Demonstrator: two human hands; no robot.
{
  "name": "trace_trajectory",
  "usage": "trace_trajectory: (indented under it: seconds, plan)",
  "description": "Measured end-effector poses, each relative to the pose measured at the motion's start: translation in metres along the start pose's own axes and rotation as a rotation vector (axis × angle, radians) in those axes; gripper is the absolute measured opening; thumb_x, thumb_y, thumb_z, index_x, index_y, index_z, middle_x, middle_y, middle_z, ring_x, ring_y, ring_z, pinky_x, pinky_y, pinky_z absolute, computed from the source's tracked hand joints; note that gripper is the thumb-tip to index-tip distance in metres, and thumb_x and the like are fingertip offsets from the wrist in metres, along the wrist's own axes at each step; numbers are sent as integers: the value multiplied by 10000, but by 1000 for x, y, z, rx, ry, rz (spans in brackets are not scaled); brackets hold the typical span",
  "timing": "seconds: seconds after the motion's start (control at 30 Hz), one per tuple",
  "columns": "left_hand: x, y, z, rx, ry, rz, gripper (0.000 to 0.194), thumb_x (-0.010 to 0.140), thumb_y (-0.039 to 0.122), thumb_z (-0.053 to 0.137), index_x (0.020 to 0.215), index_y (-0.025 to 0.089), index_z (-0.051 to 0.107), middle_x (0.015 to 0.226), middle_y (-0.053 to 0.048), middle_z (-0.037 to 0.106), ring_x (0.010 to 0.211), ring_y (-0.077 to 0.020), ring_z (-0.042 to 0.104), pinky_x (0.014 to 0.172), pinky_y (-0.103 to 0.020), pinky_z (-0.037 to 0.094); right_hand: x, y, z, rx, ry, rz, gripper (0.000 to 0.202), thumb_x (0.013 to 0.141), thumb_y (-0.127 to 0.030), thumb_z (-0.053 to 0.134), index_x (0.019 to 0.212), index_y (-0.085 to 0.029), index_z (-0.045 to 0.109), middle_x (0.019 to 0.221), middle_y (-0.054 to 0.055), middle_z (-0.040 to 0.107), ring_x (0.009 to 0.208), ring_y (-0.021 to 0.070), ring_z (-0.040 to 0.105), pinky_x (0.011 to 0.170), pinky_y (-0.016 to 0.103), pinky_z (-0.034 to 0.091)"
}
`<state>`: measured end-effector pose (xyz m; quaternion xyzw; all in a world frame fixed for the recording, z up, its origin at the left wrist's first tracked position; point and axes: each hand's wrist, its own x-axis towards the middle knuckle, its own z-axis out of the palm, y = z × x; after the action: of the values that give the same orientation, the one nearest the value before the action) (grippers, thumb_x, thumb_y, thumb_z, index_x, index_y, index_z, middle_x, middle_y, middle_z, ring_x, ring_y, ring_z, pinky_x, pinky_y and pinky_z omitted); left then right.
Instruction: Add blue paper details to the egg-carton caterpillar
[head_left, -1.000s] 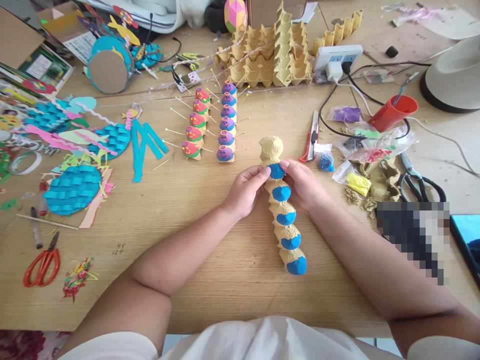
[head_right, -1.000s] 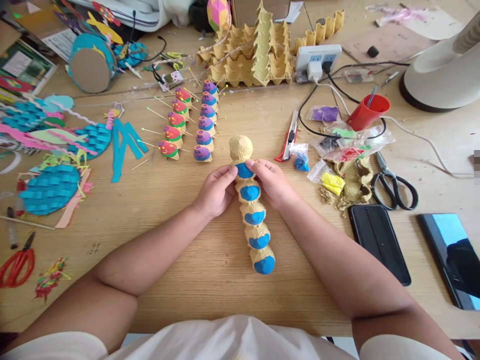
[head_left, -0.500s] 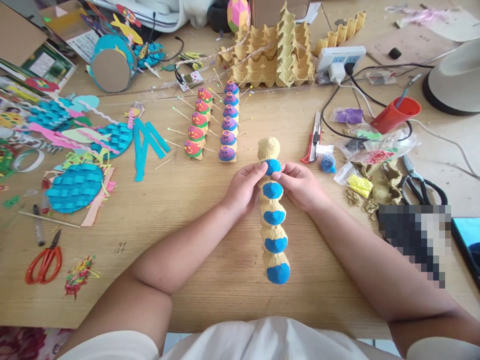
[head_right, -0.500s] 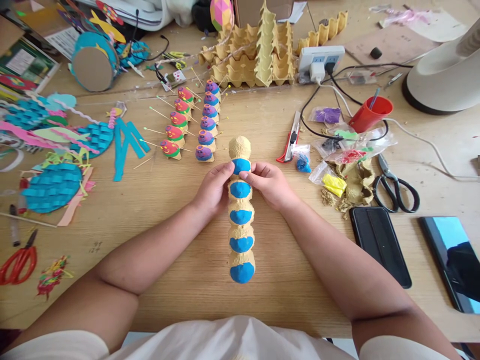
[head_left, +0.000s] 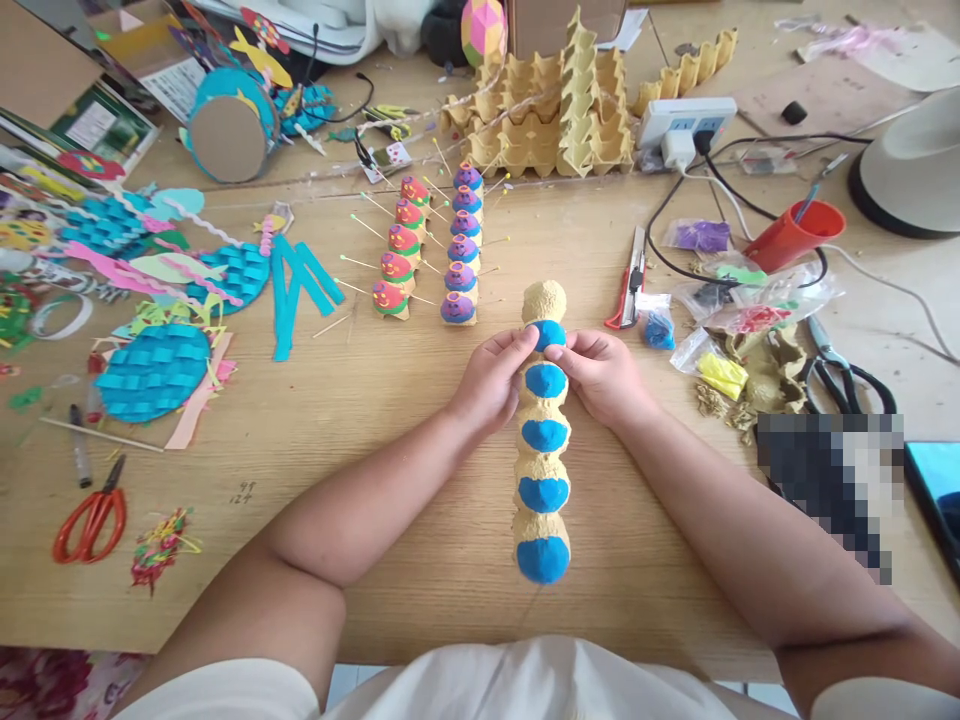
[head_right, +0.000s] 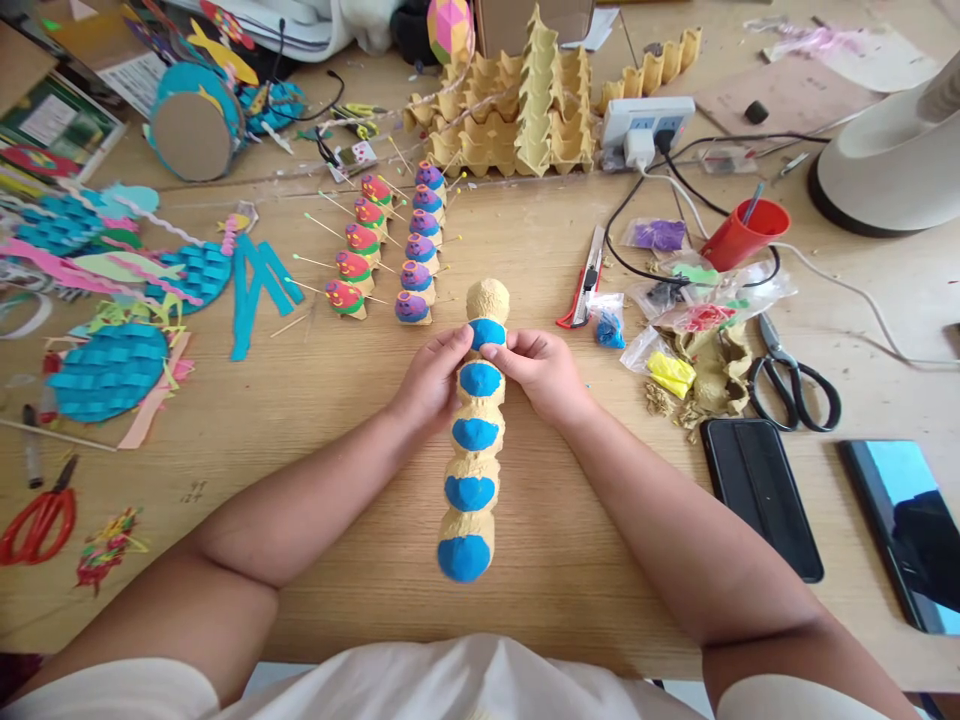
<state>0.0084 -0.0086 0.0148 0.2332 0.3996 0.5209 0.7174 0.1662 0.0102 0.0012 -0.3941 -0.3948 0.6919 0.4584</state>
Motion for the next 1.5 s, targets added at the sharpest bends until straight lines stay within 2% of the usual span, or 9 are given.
trace_trajectory:
  seconds: [0.1, 0.2, 0.33, 0.5, 0.7, 0.87, 1.03, 1.27, 1.5]
  plan:
    - [2, -3, -1, -17, -10, 15, 458, 938, 615, 932, 878, 183, 791, 783, -18, 786, 720, -151, 739, 702, -271, 569, 2, 0, -1, 4, -58, -7, 595, 575, -626, 1154, 780, -233, 757, 756, -29, 735, 660, 131, 610, 673, 298, 558]
    - [4, -4, -2, -22, 22, -2, 565, 947, 713, 879, 817, 179, 746, 778, -36, 766, 709, -167, 723, 659, -289, 560, 2, 0, -1, -39, -91, -10, 620, 579, -635, 1149, 779, -231, 723, 790, -22, 730, 704, 142, 618, 689, 302, 552]
    - [4, -3, -3, 43, 74, 13, 536, 951, 640, 901, 764, 179, 701, 708, 2, 687, 612, -123, 609, 587, -274, 478, 0, 0, -1, -57, -126, -23, 651, 577, -655, 1146, 769, -226, 695, 778, -27, 681, 714, 135, 573, 701, 296, 517]
    - [3, -4, -4, 65, 38, 45, 434, 810, 537, 1011, 876, 171, 787, 796, -4, 752, 703, -134, 657, 665, -275, 520, 0, -1, -3, -93, -90, -12, 704, 704, -846, 1005, 711, -245, 639, 676, -25, 569, 685, 161, 524, 649, 317, 466]
    - [4, -5, -5, 53, -7, 47, 491, 686, 543, 1068, 846, 176, 783, 760, 8, 736, 677, -121, 641, 636, -265, 507, 0, -3, -3, -65, -91, 18, 718, 678, -809, 1040, 660, -253, 586, 642, -39, 504, 658, 154, 492, 628, 317, 443]
    - [4, -5, -6, 64, -21, 57, 492, 708, 547, 1068, 794, 189, 742, 739, 17, 717, 678, -120, 640, 644, -261, 511, 0, -6, -2, -56, -83, 44, 706, 688, -764, 1052, 657, -259, 559, 637, -41, 495, 665, 158, 493, 625, 319, 431]
    - [3, -6, -5, 71, -30, 42, 466, 812, 587, 1017, 841, 190, 773, 774, 0, 745, 683, -136, 660, 652, -284, 525, -1, -10, 3, 31, -65, 85, 722, 592, -781, 1084, 693, -237, 620, 694, -28, 582, 672, 142, 509, 648, 308, 440]
    - [4, -9, -4, 52, -66, 79, 585, 693, 662, 1080, 844, 171, 801, 752, -3, 735, 736, -143, 691, 709, -274, 554, -3, -1, 4, -91, 29, 10, 791, 605, -809, 1065, 657, -250, 508, 604, -70, 469, 574, 96, 331, 551, 300, 233]
    - [3, -9, 0, 61, -8, 51, 517, 930, 714, 876, 925, 203, 795, 912, -66, 827, 996, -261, 819, 903, -376, 650, -2, -1, 10, 25, 63, 26, 726, 628, -890, 996, 729, -269, 634, 696, -19, 589, 681, 184, 546, 635, 342, 491]
